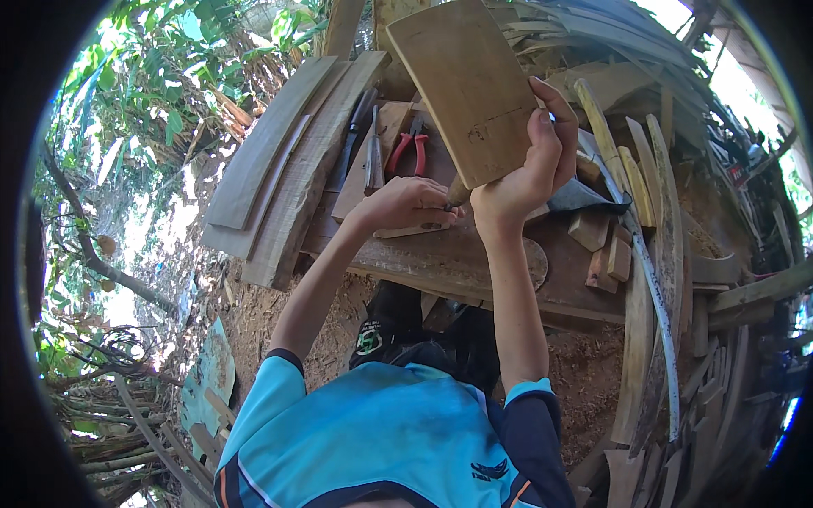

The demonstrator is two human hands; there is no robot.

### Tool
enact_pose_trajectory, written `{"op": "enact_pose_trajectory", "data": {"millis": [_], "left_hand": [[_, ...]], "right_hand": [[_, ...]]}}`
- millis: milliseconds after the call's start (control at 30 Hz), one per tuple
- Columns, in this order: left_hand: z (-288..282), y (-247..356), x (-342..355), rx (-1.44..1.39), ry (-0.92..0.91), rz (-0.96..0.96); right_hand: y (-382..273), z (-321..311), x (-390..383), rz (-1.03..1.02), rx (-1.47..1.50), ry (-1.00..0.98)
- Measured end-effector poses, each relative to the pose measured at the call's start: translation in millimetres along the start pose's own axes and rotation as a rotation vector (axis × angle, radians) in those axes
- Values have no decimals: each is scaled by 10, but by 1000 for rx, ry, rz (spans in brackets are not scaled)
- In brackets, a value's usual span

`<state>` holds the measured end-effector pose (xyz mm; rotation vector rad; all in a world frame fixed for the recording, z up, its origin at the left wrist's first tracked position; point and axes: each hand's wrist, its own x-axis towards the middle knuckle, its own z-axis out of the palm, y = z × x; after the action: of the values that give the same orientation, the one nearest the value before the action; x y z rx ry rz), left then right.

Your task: The person uses a wooden mallet and a chisel to carve a small rectangular block of wood on a workbench. They repeatedly strike the chisel to remove wood chips and shape the block, occasionally rotating the wood to work on different sides.

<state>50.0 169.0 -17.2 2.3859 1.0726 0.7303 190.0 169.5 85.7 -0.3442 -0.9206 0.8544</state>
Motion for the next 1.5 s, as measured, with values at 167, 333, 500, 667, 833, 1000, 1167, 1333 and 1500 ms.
{"op": "enact_pose_trajectory", "data": {"millis": [167, 333, 500, 667, 833, 1000, 1167, 1333, 1500], "left_hand": [[31, 38, -9, -20, 47, 35], [29, 34, -6, 23, 50, 89], [66, -54, -6, 106, 215, 163], [11, -103, 30, 62, 72, 142], [-134, -50, 92, 27, -68, -1], [-152, -111, 97, -84, 38, 99], [-224, -147, 78, -28, 16, 82], [-199, -164, 76, 43, -21, 48], [-115, -250, 96, 151, -5, 141]], "right_hand": [[-70, -28, -77, 28, -42, -77], [-77, -116, -96, -41, -149, -85], [-65, -264, -197, -89, -230, -165], [-23, -187, -150, -157, -272, -198], [66, -139, -56, -161, -245, -165], [83, -122, -94, -244, -275, -182], [48, -148, -174, -261, -301, -182], [67, -183, -126, -255, -284, -190], [-37, -271, -94, -114, -358, -298]]}}
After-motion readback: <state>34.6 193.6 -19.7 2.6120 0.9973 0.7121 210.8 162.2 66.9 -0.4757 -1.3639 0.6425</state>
